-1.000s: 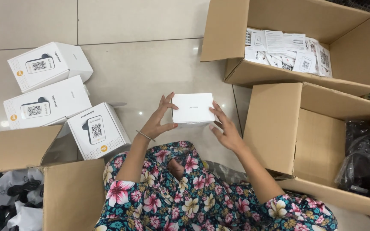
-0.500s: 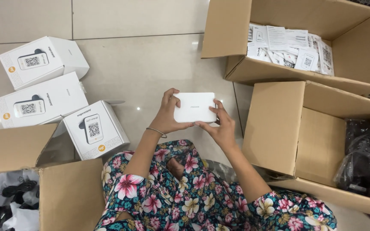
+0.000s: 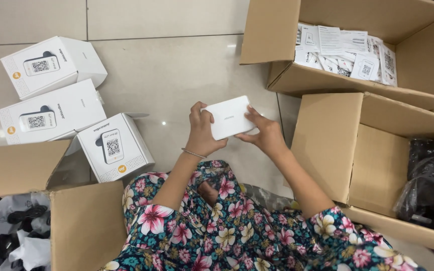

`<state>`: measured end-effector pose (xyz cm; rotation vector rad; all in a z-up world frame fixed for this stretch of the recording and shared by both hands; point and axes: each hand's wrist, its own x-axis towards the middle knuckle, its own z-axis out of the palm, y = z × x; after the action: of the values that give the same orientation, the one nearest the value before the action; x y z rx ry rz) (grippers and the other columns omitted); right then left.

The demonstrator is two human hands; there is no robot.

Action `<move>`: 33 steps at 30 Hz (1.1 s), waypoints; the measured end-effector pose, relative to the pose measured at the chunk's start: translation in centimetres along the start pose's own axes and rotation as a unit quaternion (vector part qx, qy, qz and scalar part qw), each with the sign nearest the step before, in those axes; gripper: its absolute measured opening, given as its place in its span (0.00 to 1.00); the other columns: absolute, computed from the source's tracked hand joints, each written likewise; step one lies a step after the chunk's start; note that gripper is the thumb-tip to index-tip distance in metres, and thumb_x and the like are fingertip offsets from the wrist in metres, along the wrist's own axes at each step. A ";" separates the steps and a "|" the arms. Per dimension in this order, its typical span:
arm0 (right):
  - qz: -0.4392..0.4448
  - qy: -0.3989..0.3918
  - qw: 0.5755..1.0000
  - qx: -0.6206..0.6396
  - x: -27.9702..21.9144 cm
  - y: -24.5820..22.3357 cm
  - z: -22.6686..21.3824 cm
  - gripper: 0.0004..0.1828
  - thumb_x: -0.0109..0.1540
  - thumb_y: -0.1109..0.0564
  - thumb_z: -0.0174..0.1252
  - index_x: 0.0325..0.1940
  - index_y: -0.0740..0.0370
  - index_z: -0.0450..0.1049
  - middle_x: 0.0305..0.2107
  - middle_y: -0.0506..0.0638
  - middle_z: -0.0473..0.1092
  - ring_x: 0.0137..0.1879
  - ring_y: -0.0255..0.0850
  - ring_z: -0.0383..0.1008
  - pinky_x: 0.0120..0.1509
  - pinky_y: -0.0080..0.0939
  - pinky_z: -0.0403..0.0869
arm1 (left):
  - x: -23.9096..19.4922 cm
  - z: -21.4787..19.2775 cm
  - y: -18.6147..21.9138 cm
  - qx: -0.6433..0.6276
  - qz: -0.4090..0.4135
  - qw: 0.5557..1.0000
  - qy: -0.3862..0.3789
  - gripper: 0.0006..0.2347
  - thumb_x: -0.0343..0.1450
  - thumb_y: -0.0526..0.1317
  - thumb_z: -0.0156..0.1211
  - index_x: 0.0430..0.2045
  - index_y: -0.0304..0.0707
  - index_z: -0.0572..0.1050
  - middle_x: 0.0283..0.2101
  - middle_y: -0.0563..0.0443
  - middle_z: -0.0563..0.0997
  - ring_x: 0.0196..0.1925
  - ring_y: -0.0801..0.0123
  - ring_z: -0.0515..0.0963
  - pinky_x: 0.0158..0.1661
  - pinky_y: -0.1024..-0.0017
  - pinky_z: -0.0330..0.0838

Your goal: The person packages electronic devices and accessories into small white boxes.

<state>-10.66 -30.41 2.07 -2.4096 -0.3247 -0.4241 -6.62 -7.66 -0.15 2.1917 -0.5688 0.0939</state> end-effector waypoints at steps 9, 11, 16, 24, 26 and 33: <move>-0.164 -0.300 0.934 -0.106 10.2 -3.4 -3.3 0.36 0.50 0.78 0.54 0.59 0.55 0.77 0.59 0.46 0.73 0.71 0.57 0.62 0.67 0.50 0.67 | -6.5 2.0 12.8 0.048 -0.039 0.964 -0.257 0.34 0.61 0.54 0.73 0.47 0.18 0.66 0.49 0.19 0.69 0.54 0.34 0.71 0.56 0.48 0.70; -0.184 -0.323 0.919 -0.133 10.4 -3.4 -4.1 0.36 0.51 0.79 0.51 0.59 0.54 0.77 0.57 0.44 0.73 0.71 0.57 0.61 0.64 0.52 0.67 | -5.9 2.1 13.3 0.021 -0.015 0.942 -0.335 0.32 0.64 0.55 0.69 0.49 0.22 0.67 0.46 0.25 0.75 0.52 0.38 0.75 0.54 0.50 0.72; 0.039 -0.140 0.987 0.062 6.6 -0.4 -7.2 0.28 0.59 0.68 0.52 0.64 0.59 0.74 0.61 0.54 0.72 0.67 0.55 0.71 0.69 0.50 0.73 | 2.0 -4.1 9.3 0.159 0.142 0.957 -0.196 0.31 0.60 0.52 0.73 0.56 0.42 0.69 0.59 0.47 0.76 0.66 0.50 0.67 0.58 0.48 0.67; 0.143 -0.117 0.983 0.018 1.3 -3.4 -1.9 0.61 0.39 0.38 0.79 0.64 0.73 0.61 0.55 0.67 0.65 0.60 0.62 0.69 0.63 0.52 0.70 | 9.0 -3.2 6.5 0.329 0.150 0.869 -0.337 0.52 0.39 0.47 0.84 0.62 0.50 0.63 0.64 0.58 0.67 0.70 0.56 0.60 0.59 0.34 0.59; 0.145 -0.123 0.982 0.014 1.1 -2.2 -1.5 0.62 0.38 0.38 0.79 0.66 0.72 0.60 0.56 0.66 0.64 0.62 0.61 0.69 0.64 0.51 0.70 | 8.7 -3.1 5.7 0.318 0.135 0.871 -0.350 0.50 0.39 0.46 0.84 0.61 0.47 0.64 0.62 0.55 0.69 0.68 0.58 0.63 0.60 0.35 0.62; 0.195 -0.124 0.917 0.325 -3.3 2.9 0.3 0.80 0.30 0.52 0.81 0.78 0.59 0.41 0.68 0.59 0.53 0.73 0.51 0.56 0.76 0.51 0.58 | 6.7 -1.3 3.7 0.175 0.130 0.943 -0.252 0.47 0.40 0.50 0.79 0.55 0.29 0.66 0.56 0.36 0.70 0.60 0.42 0.67 0.55 0.55 0.73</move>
<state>-12.64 -32.82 -1.08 -1.7981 -0.0651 0.1612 -2.10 -11.11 5.08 2.4798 -1.2086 -0.2548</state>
